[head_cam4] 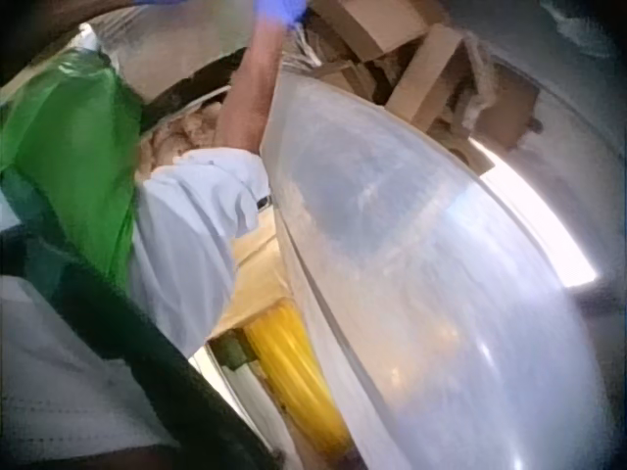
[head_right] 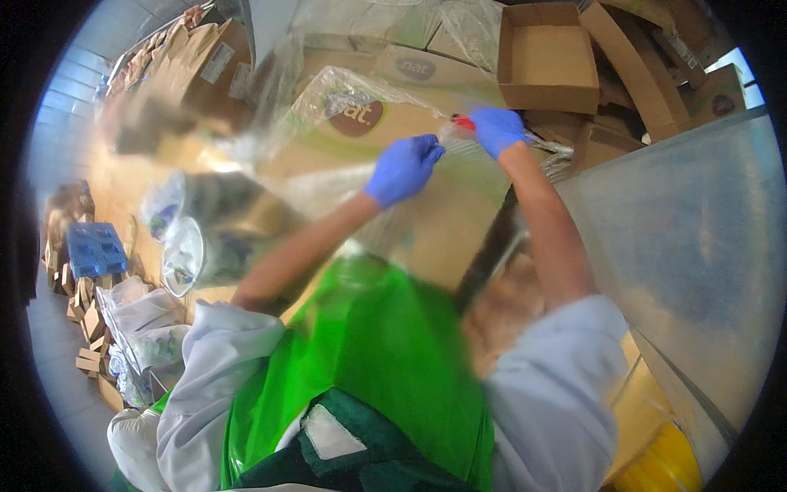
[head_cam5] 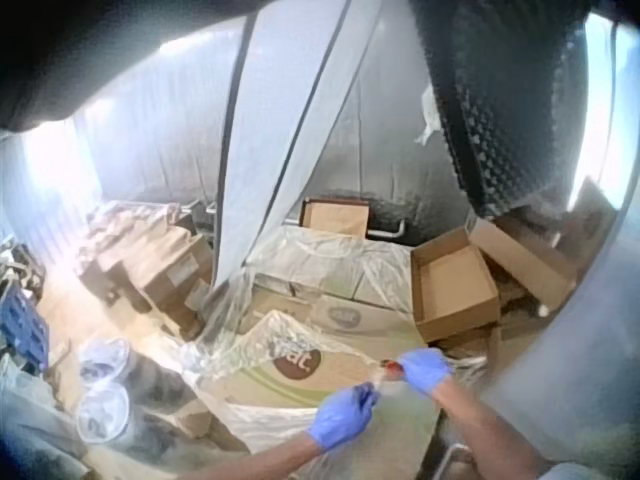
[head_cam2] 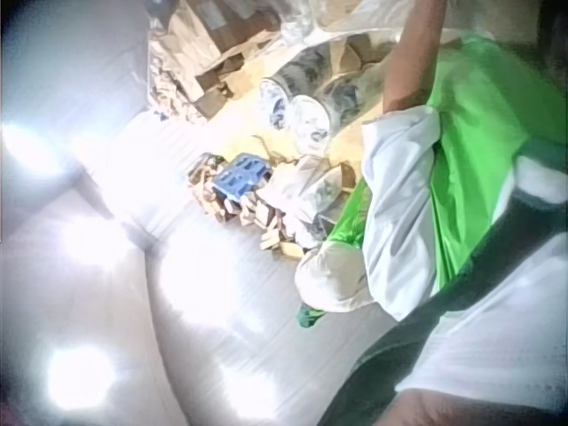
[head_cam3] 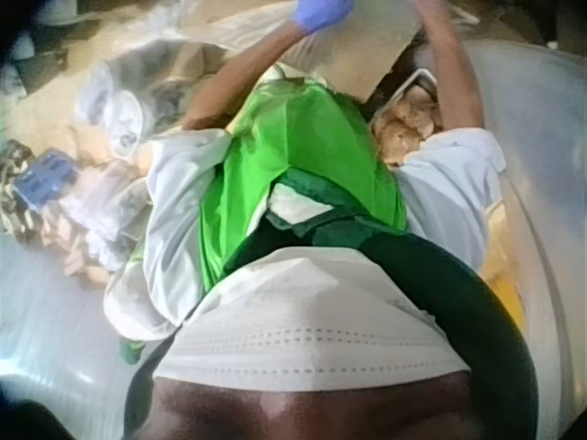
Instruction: The person uses a red box cutter to open a shrink-wrapped cardboard box and then cuts open multiple white plastic bags of frozen chicken. They pour the contents of each bag into a metal tray and discard the empty bags into a nearby bin.
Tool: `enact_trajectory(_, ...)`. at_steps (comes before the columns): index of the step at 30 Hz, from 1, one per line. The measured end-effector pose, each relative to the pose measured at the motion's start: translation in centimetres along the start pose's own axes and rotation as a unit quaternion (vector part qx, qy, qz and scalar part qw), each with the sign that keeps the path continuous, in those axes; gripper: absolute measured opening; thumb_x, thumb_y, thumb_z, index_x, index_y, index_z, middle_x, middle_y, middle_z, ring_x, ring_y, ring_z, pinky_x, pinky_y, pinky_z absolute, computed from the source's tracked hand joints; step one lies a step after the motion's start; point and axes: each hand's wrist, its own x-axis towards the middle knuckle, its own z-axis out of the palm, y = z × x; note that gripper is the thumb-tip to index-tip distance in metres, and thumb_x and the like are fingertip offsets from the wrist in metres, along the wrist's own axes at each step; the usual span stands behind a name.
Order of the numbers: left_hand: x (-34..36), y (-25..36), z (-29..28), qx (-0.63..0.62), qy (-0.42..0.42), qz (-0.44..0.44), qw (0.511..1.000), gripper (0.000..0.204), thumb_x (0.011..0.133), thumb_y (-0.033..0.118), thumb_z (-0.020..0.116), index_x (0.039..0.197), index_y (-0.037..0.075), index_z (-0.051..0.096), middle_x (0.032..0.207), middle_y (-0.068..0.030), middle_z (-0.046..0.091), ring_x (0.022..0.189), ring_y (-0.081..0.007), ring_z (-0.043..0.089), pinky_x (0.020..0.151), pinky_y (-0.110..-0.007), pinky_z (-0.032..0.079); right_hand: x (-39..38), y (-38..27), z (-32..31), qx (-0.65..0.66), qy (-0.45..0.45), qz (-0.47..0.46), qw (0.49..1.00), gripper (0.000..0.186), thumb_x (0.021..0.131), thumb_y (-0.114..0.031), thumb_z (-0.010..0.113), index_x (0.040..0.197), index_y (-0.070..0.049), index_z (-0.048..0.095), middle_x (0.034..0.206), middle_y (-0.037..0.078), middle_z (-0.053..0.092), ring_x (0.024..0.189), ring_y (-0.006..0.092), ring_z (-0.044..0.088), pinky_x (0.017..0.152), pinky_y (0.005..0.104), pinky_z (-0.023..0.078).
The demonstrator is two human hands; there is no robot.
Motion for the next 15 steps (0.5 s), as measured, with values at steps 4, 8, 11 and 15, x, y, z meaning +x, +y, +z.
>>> enact_trajectory(4,-1.5,2.0,-1.3,0.016,-0.013,0.068,0.997,0.023,0.092,0.027,0.049,0.086,0.006,0.057,0.074,-0.0215,0.060,0.073,-0.0436,0.057,0.064,-0.053,0.044,-5.6,5.2,0.0,-0.030,-0.095,0.089,0.991,0.024,0.087,-0.024,0.050,0.094,-0.012,0.068,0.104,0.019,0.065,0.094,0.0364,0.064,0.077,0.0468,0.050)
enact_trajectory(8,-3.5,3.0,-2.1,0.014,-0.034,0.123,0.992,0.023,0.092,0.030,0.052,0.087,0.008,0.056,0.069,-0.0208,0.057,0.068,-0.0428,0.056,0.059,-0.051,0.042,-11.7,8.1,0.9,-0.117,-0.214,0.164,0.956,0.028,0.086,-0.028,0.053,0.099,-0.009,0.069,0.106,0.019,0.065,0.097,0.0373,0.063,0.082,0.0453,0.050)
enact_trajectory(11,-5.6,3.7,-2.1,-0.002,-0.070,0.165,0.984,0.019,0.092,0.026,0.053,0.088,0.008,0.056,0.067,-0.0203,0.057,0.063,-0.0432,0.055,0.055,-0.052,0.041,-14.7,9.0,1.3,-0.124,-0.279,0.209,0.929,0.035,0.086,-0.033,0.056,0.102,-0.004,0.067,0.106,0.020,0.065,0.098,0.0391,0.062,0.083,0.0457,0.050)
enact_trajectory(15,-7.7,4.0,-0.7,-0.010,-0.081,0.174,0.981,0.018,0.091,0.026,0.054,0.089,0.008,0.056,0.065,-0.0203,0.056,0.061,-0.0429,0.054,0.054,-0.050,0.041,-13.2,5.4,-0.8,0.041,-0.013,0.287,0.957,0.035,0.090,-0.030,0.052,0.114,-0.006,0.060,0.109,0.021,0.063,0.098,0.0402,0.060,0.082,0.0472,0.049)
